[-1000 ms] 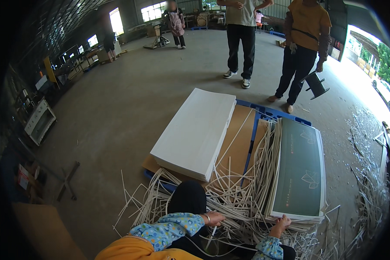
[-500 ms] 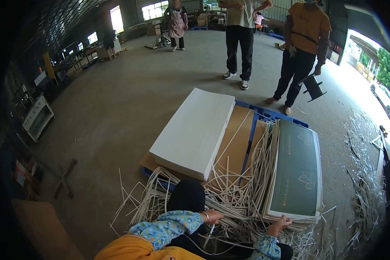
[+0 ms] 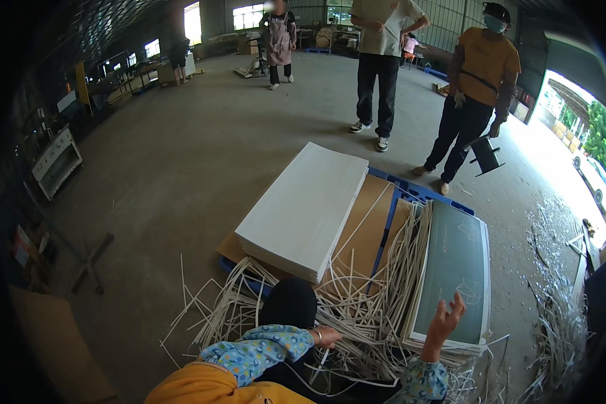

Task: Organizing and stacking cardboard scraps and paper cutouts in a production facility.

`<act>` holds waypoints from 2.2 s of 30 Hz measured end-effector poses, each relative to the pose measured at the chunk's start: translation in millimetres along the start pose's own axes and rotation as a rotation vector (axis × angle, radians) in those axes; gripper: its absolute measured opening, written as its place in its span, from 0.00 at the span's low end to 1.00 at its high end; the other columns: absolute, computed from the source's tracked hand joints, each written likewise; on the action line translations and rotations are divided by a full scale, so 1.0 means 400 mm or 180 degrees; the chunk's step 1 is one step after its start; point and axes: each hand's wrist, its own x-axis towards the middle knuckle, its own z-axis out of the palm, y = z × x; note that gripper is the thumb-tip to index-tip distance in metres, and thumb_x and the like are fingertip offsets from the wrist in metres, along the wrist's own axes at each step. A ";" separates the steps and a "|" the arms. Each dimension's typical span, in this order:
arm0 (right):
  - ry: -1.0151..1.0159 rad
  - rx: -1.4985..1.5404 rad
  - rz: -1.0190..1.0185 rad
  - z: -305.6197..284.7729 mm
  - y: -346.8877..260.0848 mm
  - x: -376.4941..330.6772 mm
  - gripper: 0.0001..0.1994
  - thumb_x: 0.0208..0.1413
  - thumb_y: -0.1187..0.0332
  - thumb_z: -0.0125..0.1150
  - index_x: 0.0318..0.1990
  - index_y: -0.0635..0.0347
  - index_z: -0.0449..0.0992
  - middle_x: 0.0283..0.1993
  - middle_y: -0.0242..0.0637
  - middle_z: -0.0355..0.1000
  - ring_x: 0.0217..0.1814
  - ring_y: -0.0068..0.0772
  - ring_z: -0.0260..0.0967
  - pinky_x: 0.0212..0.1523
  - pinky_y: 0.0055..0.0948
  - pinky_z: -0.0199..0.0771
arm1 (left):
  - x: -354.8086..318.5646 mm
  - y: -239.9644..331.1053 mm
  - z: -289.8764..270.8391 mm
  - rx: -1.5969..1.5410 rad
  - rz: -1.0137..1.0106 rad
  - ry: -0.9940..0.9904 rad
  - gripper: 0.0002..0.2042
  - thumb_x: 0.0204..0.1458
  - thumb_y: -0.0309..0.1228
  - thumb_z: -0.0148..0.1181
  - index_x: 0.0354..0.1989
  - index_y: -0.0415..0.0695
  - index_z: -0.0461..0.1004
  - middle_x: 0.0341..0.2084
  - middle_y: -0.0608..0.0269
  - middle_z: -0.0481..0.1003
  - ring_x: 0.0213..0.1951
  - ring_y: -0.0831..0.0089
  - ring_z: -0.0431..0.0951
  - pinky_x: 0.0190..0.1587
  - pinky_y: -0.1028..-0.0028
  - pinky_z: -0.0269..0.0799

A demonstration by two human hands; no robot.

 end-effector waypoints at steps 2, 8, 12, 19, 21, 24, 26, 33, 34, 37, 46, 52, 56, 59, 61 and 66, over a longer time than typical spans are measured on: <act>0.0055 0.0046 -0.0375 -0.022 -0.101 0.038 0.21 0.50 0.74 0.51 0.54 0.61 0.62 0.53 0.40 0.58 0.49 0.35 0.60 0.44 0.31 0.63 | 0.000 -0.003 0.000 0.0044 0.0019 0.0016 0.12 0.43 0.34 0.54 0.36 0.44 0.68 0.35 0.53 0.71 0.41 0.55 0.72 0.40 0.59 0.66; 0.0216 -0.0320 -0.1344 -0.089 -0.287 0.091 0.20 0.51 0.75 0.49 0.54 0.61 0.61 0.56 0.41 0.58 0.53 0.37 0.60 0.47 0.33 0.63 | -0.025 0.004 -0.017 0.0113 0.0126 0.0124 0.12 0.44 0.32 0.53 0.37 0.40 0.68 0.30 0.50 0.72 0.36 0.53 0.73 0.38 0.58 0.66; 0.1086 -0.0336 -0.1958 -0.147 -0.256 0.130 0.19 0.52 0.74 0.49 0.53 0.63 0.61 0.55 0.45 0.60 0.53 0.40 0.61 0.49 0.36 0.63 | -0.040 0.018 -0.026 0.0074 0.0012 0.0060 0.13 0.44 0.32 0.54 0.37 0.40 0.68 0.31 0.50 0.72 0.37 0.53 0.73 0.37 0.58 0.67; 0.0059 -0.0963 -0.0821 -0.129 -0.017 0.080 0.16 0.50 0.74 0.51 0.48 0.67 0.66 0.49 0.46 0.64 0.47 0.43 0.66 0.44 0.37 0.67 | -0.040 0.008 -0.014 0.0065 -0.0100 0.0125 0.11 0.42 0.31 0.52 0.36 0.43 0.69 0.32 0.52 0.72 0.39 0.55 0.73 0.37 0.59 0.66; -0.0144 -0.0904 -0.0601 -0.115 0.012 0.053 0.16 0.50 0.74 0.51 0.48 0.67 0.66 0.48 0.46 0.65 0.47 0.43 0.66 0.43 0.37 0.67 | -0.032 0.002 -0.012 0.0050 -0.0045 0.0197 0.11 0.42 0.30 0.52 0.35 0.43 0.69 0.31 0.52 0.72 0.38 0.55 0.73 0.37 0.60 0.67; -0.0304 -0.0892 -0.0395 -0.103 0.051 0.033 0.16 0.50 0.74 0.51 0.47 0.67 0.66 0.47 0.46 0.65 0.44 0.41 0.67 0.41 0.36 0.68 | -0.035 0.000 -0.006 0.0045 0.0011 0.0270 0.11 0.42 0.30 0.53 0.34 0.42 0.68 0.30 0.52 0.72 0.37 0.55 0.73 0.37 0.61 0.67; -0.0350 -0.0582 -0.0179 -0.097 0.071 0.032 0.16 0.50 0.73 0.51 0.47 0.68 0.66 0.46 0.47 0.65 0.43 0.40 0.68 0.40 0.34 0.69 | -0.038 -0.003 -0.006 0.0053 -0.0024 0.0265 0.11 0.41 0.30 0.53 0.34 0.42 0.68 0.30 0.52 0.72 0.37 0.55 0.73 0.37 0.60 0.67; -0.0279 0.0247 0.0957 -0.098 0.282 0.025 0.11 0.50 0.71 0.52 0.40 0.66 0.69 0.34 0.35 0.67 0.32 0.23 0.65 0.31 0.22 0.66 | -0.025 0.006 0.000 0.0049 -0.0034 0.0212 0.10 0.42 0.30 0.53 0.34 0.41 0.68 0.31 0.51 0.72 0.38 0.55 0.72 0.37 0.59 0.66; -0.0151 0.0474 0.1005 -0.090 0.272 0.022 0.10 0.50 0.70 0.51 0.39 0.65 0.69 0.32 0.32 0.66 0.30 0.21 0.63 0.29 0.20 0.64 | -0.024 -0.003 0.005 0.0013 -0.0110 0.0156 0.11 0.42 0.30 0.52 0.35 0.42 0.68 0.32 0.51 0.72 0.39 0.54 0.72 0.37 0.59 0.66; -0.0066 0.0624 0.1099 -0.089 0.236 0.015 0.10 0.50 0.69 0.51 0.39 0.64 0.69 0.30 0.29 0.65 0.28 0.19 0.61 0.28 0.20 0.62 | -0.028 -0.005 0.006 -0.0029 -0.0052 0.0159 0.12 0.43 0.30 0.51 0.37 0.43 0.67 0.34 0.52 0.71 0.40 0.54 0.71 0.38 0.56 0.65; -0.0210 0.0412 0.1107 -0.084 0.246 0.015 0.11 0.51 0.67 0.51 0.39 0.65 0.69 0.29 0.29 0.65 0.28 0.18 0.61 0.27 0.20 0.62 | -0.021 -0.007 0.010 -0.0090 0.0002 0.0232 0.11 0.43 0.30 0.51 0.36 0.43 0.67 0.36 0.53 0.71 0.42 0.55 0.71 0.41 0.57 0.64; -0.0243 0.0423 0.1097 -0.061 0.225 0.014 0.12 0.50 0.68 0.51 0.39 0.67 0.69 0.29 0.30 0.65 0.28 0.19 0.60 0.27 0.20 0.63 | -0.023 -0.004 0.007 -0.0095 0.0001 0.0251 0.10 0.42 0.30 0.52 0.34 0.42 0.67 0.35 0.53 0.71 0.42 0.55 0.71 0.41 0.60 0.65; -0.0279 0.0433 0.1040 -0.049 0.227 0.024 0.12 0.50 0.68 0.52 0.40 0.65 0.69 0.29 0.30 0.65 0.27 0.18 0.61 0.27 0.19 0.63 | -0.016 0.000 0.008 -0.0073 0.0088 0.0320 0.10 0.42 0.29 0.52 0.33 0.41 0.67 0.33 0.52 0.71 0.40 0.55 0.71 0.40 0.61 0.66; 0.0082 0.0160 0.0582 -0.041 0.250 0.043 0.13 0.51 0.70 0.52 0.43 0.66 0.68 0.34 0.35 0.67 0.31 0.23 0.64 0.30 0.21 0.65 | -0.005 0.040 -0.002 0.0092 0.0146 0.0145 0.09 0.41 0.28 0.52 0.32 0.41 0.67 0.32 0.52 0.71 0.39 0.55 0.72 0.39 0.60 0.66; 0.0111 -0.0059 0.0344 -0.032 0.114 0.061 0.16 0.51 0.73 0.51 0.48 0.66 0.65 0.45 0.42 0.66 0.40 0.31 0.66 0.39 0.25 0.68 | -0.010 0.049 0.008 0.0015 0.0234 0.0178 0.09 0.41 0.29 0.53 0.32 0.41 0.67 0.31 0.52 0.71 0.38 0.55 0.72 0.37 0.61 0.66; 0.1148 -0.0179 -0.1154 -0.079 -0.191 0.123 0.19 0.53 0.73 0.51 0.53 0.63 0.60 0.52 0.43 0.62 0.51 0.38 0.62 0.49 0.32 0.66 | 0.007 0.083 0.045 0.0016 0.0482 0.0183 0.10 0.42 0.30 0.54 0.34 0.43 0.67 0.34 0.53 0.70 0.41 0.56 0.71 0.40 0.58 0.66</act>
